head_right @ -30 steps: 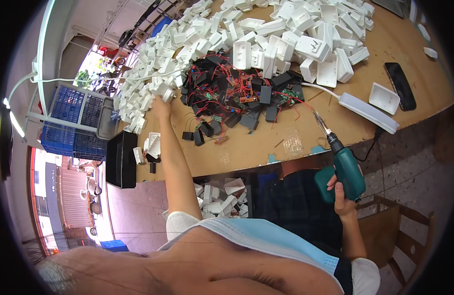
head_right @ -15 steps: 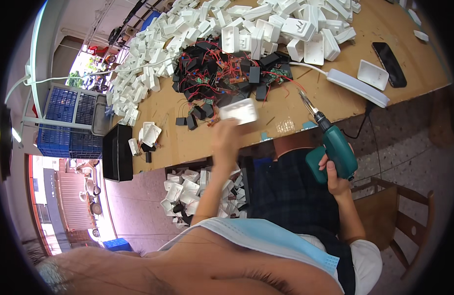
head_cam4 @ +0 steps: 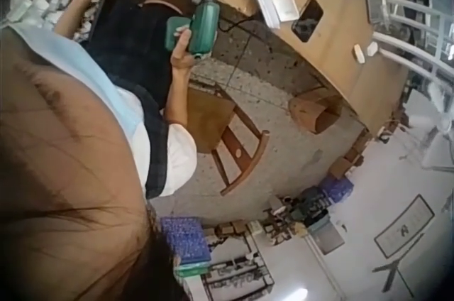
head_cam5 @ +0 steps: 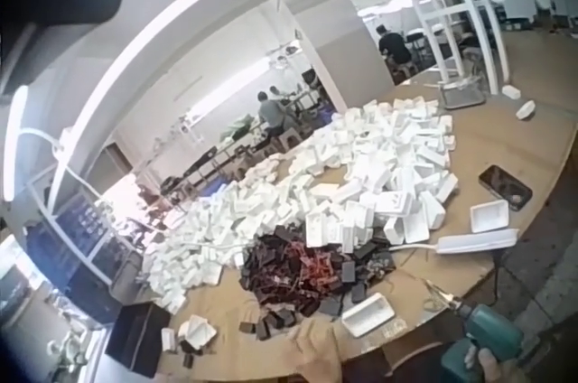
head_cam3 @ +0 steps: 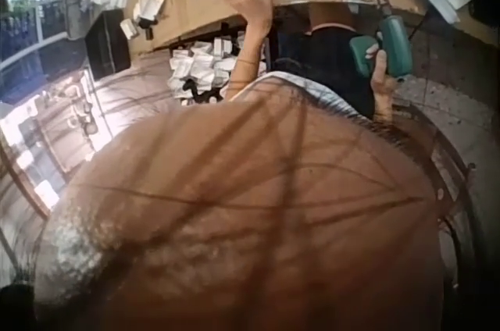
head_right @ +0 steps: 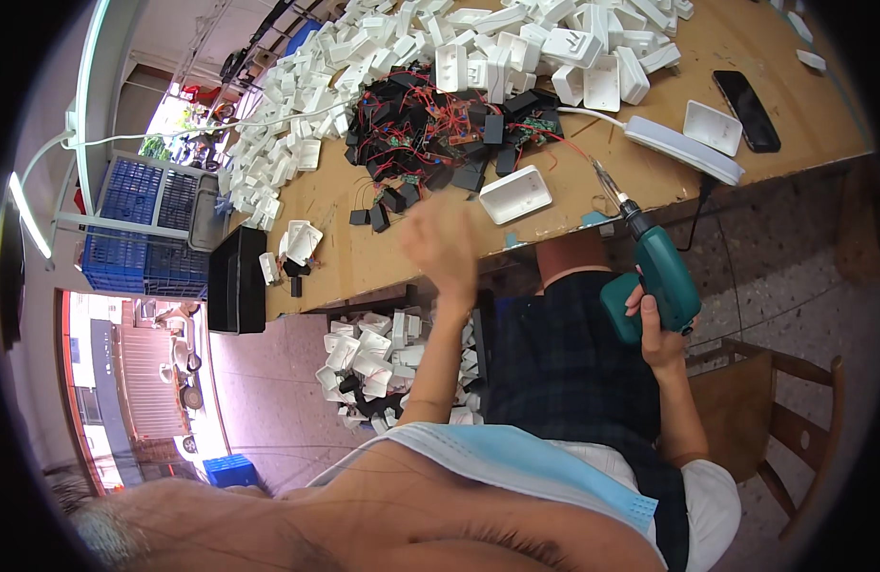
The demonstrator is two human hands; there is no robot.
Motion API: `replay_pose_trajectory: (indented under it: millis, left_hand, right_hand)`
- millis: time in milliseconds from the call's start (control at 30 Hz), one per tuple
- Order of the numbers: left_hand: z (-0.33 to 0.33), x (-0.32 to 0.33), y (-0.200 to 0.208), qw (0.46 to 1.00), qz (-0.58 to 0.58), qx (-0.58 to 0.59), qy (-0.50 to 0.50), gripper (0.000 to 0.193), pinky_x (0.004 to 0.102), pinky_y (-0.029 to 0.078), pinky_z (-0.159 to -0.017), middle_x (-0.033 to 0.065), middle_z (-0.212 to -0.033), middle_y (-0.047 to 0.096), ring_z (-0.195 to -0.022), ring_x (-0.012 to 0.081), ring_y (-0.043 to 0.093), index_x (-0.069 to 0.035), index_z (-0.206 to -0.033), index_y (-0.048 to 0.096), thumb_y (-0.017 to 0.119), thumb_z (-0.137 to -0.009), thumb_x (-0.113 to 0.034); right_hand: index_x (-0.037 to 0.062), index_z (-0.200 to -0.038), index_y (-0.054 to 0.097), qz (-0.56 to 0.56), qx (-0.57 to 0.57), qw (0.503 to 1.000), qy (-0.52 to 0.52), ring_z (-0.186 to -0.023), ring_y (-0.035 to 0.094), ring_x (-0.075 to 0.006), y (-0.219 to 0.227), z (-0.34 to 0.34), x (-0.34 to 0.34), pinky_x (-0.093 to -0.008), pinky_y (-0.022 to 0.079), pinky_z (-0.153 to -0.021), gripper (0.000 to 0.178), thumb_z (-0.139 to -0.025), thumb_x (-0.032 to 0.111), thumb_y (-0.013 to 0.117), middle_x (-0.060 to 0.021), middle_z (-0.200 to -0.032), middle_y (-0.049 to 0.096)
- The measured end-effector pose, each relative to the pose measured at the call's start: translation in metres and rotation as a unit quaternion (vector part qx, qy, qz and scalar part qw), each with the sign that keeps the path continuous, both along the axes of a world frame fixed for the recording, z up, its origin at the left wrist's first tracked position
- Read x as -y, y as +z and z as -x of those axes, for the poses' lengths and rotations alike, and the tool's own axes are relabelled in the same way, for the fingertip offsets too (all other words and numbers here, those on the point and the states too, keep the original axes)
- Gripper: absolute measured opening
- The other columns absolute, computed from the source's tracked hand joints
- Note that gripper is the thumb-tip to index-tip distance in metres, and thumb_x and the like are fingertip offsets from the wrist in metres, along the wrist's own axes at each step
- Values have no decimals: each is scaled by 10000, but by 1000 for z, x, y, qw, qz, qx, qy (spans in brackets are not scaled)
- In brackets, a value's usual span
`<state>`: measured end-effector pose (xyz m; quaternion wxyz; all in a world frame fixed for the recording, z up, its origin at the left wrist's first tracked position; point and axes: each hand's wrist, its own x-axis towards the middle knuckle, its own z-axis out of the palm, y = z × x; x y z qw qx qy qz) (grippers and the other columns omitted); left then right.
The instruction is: Assembling electronic components into white plastic housings using an electric screwdriver.
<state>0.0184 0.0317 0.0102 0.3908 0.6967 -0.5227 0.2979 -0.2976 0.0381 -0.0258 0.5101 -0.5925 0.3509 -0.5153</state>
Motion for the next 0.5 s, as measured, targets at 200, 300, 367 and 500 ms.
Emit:
replay_pose_trajectory:
  millis: [200,300,367,500]
  left_hand:
    - [-68,6,-5,989,-69,-90,98,237,407,462,-906,64,-1015,685,-956,250,659,-71,-1101,700,774,-903,-180]
    - [-70,2,-15,984,-88,-136,67,192,383,515,-813,71,-997,682,-922,242,671,-68,-1090,703,755,-923,-149]
    - [-67,2,-16,985,-61,-154,41,173,369,536,-763,77,-984,681,-900,243,676,-65,-1085,707,746,-931,-132]
    - [-61,8,-8,994,-19,-104,38,136,358,547,-722,85,-951,681,-874,246,678,-54,-1068,715,729,-948,-117]
  right_hand:
    - [-68,-1377,553,4,11,1000,-2,-770,570,-134,8,-6,-3,-282,484,-710,462,-1079,278,485,-84,-901,623]
    - [-68,-1373,552,10,13,1000,13,-770,570,-134,6,-6,-4,-283,487,-713,458,-1078,276,486,-85,-906,624]
    - [-68,-1371,551,1,18,1000,16,-769,570,-133,4,-7,-5,-282,489,-714,455,-1078,274,486,-85,-906,625]
    - [-70,-1372,545,0,19,1000,20,-762,569,-131,2,-8,-6,-281,491,-719,454,-1076,269,487,-82,-889,620]
